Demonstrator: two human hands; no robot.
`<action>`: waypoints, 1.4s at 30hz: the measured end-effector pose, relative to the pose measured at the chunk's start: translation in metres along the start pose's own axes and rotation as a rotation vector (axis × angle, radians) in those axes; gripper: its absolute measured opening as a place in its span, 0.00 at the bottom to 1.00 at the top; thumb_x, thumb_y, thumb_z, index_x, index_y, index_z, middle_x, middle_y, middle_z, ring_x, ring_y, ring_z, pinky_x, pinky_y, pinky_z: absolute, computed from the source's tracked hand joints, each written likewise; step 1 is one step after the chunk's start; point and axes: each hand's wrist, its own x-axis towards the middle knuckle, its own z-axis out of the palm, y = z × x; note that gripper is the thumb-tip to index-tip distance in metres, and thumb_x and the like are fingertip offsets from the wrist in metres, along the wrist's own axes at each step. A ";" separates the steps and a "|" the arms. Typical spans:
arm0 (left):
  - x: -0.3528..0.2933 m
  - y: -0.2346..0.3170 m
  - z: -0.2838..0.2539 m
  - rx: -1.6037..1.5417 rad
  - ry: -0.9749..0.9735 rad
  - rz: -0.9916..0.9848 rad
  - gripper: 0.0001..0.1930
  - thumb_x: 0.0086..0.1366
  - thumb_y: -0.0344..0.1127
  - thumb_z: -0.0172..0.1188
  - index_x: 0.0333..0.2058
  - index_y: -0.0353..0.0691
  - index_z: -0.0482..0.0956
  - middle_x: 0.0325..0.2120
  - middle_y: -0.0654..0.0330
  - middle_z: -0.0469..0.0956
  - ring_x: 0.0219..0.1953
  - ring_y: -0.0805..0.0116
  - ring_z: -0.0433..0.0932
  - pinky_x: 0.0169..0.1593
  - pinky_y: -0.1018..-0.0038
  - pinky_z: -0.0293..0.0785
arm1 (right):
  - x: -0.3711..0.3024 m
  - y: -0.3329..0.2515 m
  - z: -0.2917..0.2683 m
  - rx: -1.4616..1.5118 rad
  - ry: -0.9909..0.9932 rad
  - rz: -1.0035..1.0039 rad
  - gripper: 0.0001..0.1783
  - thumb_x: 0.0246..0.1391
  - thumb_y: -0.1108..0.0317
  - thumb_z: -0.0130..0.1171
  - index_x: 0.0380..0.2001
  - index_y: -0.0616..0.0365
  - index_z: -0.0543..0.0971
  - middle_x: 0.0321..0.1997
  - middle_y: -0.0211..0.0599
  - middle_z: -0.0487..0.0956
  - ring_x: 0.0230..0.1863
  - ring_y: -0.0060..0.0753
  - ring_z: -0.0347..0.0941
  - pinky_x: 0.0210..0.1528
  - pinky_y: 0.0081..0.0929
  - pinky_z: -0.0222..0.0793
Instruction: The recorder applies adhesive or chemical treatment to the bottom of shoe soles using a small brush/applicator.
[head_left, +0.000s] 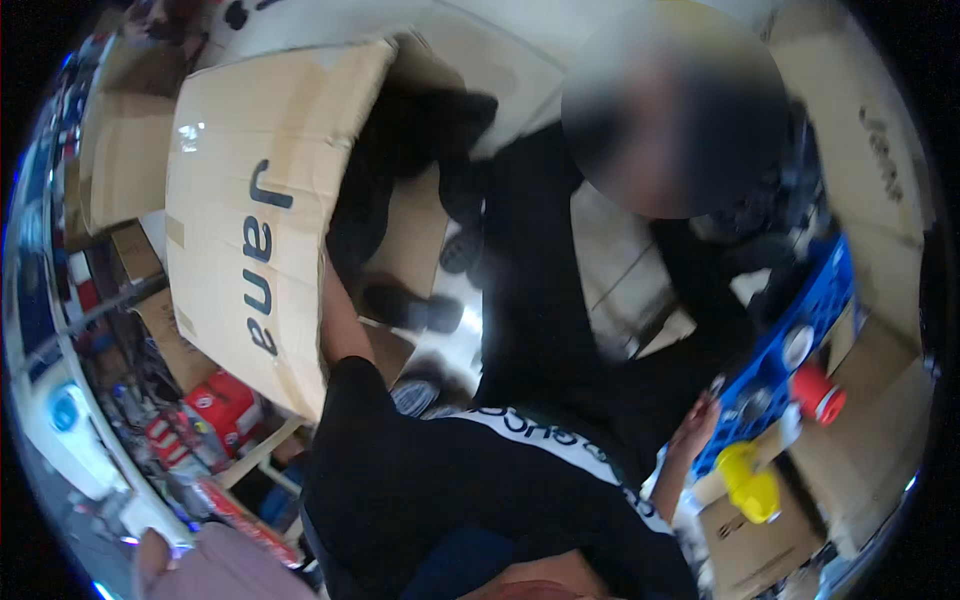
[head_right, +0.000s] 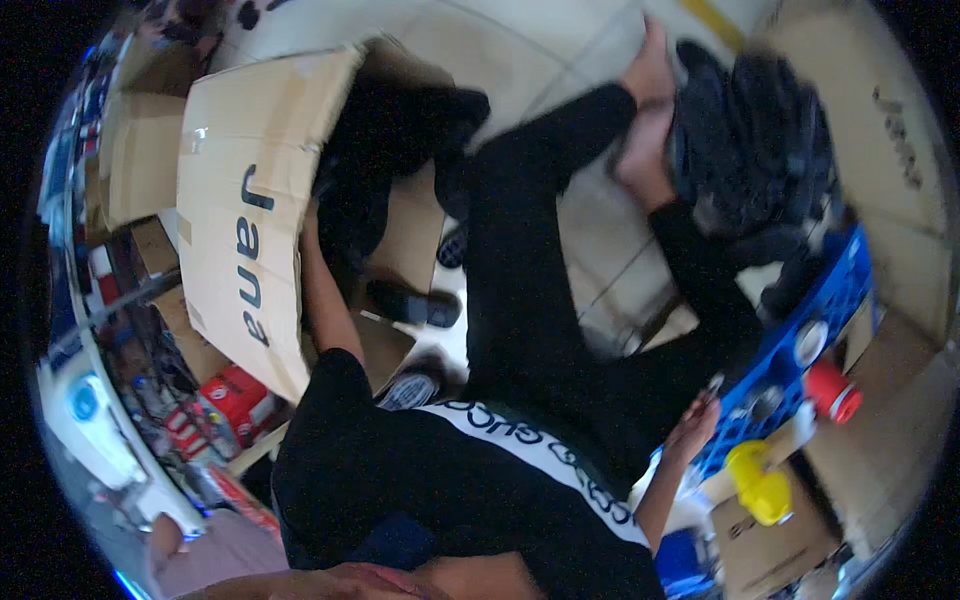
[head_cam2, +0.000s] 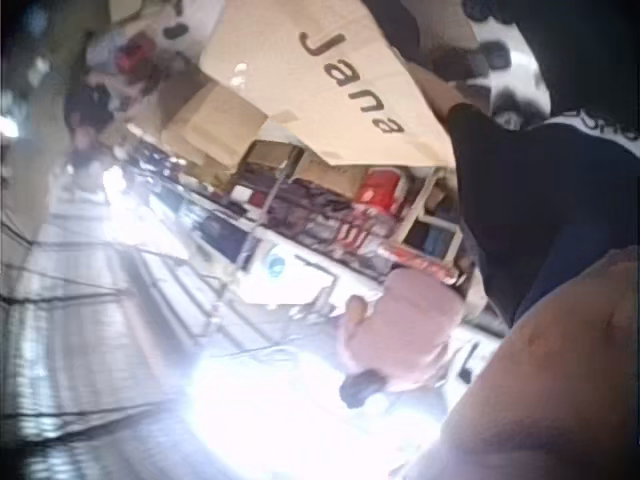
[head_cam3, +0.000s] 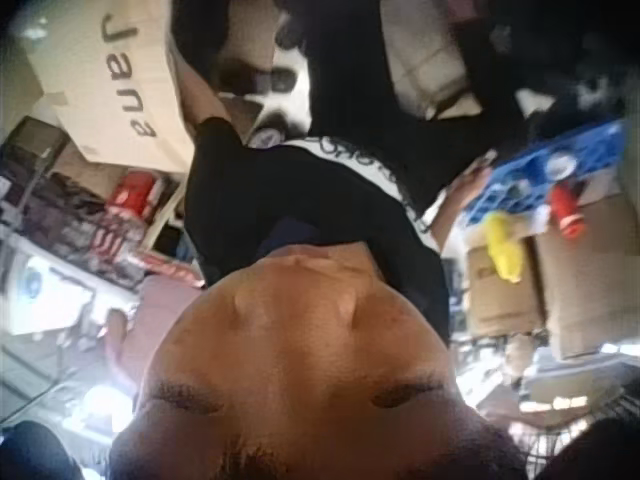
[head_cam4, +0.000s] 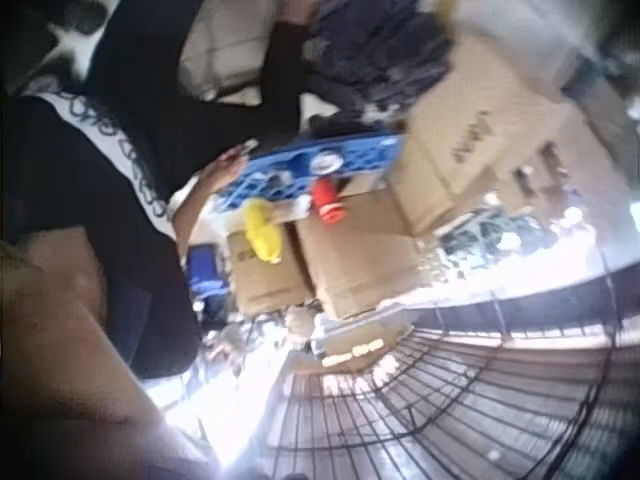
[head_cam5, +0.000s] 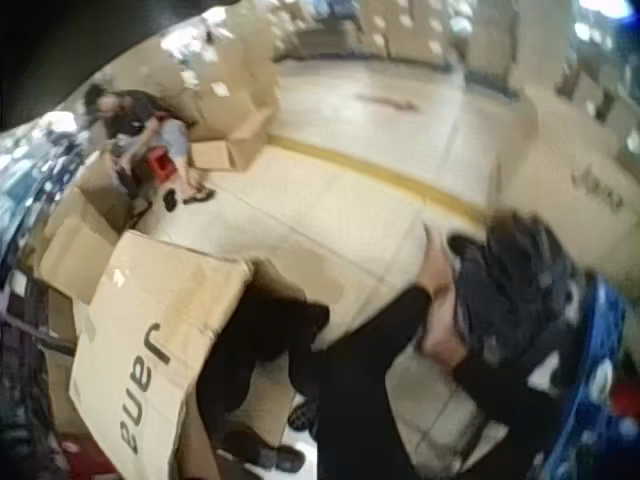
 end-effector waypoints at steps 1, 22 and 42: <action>0.004 0.005 -0.015 0.006 0.019 0.026 0.33 0.55 0.32 0.63 0.62 0.47 0.67 0.56 0.51 0.73 0.56 0.45 0.72 0.56 0.55 0.70 | 0.001 0.000 0.004 0.000 0.081 0.039 0.14 0.66 0.62 0.50 0.47 0.61 0.73 0.45 0.36 0.77 0.44 0.24 0.73 0.48 0.19 0.69; 0.062 0.024 -0.088 -0.713 0.750 -0.164 0.18 0.66 0.35 0.53 0.50 0.29 0.72 0.49 0.46 0.76 0.50 0.52 0.76 0.51 0.63 0.74 | 0.007 -0.020 -0.050 0.140 -0.022 0.263 0.19 0.70 0.61 0.43 0.50 0.67 0.70 0.44 0.41 0.78 0.29 0.17 0.71 0.23 0.08 0.67; 0.071 0.006 -0.017 -1.494 -0.238 -0.349 0.25 0.71 0.52 0.40 0.56 0.40 0.70 0.54 0.57 0.73 0.50 0.60 0.74 0.50 0.66 0.71 | 0.003 -0.031 -0.010 0.057 0.272 0.123 0.21 0.69 0.60 0.45 0.49 0.71 0.70 0.36 0.35 0.79 0.17 0.10 0.59 0.12 0.05 0.57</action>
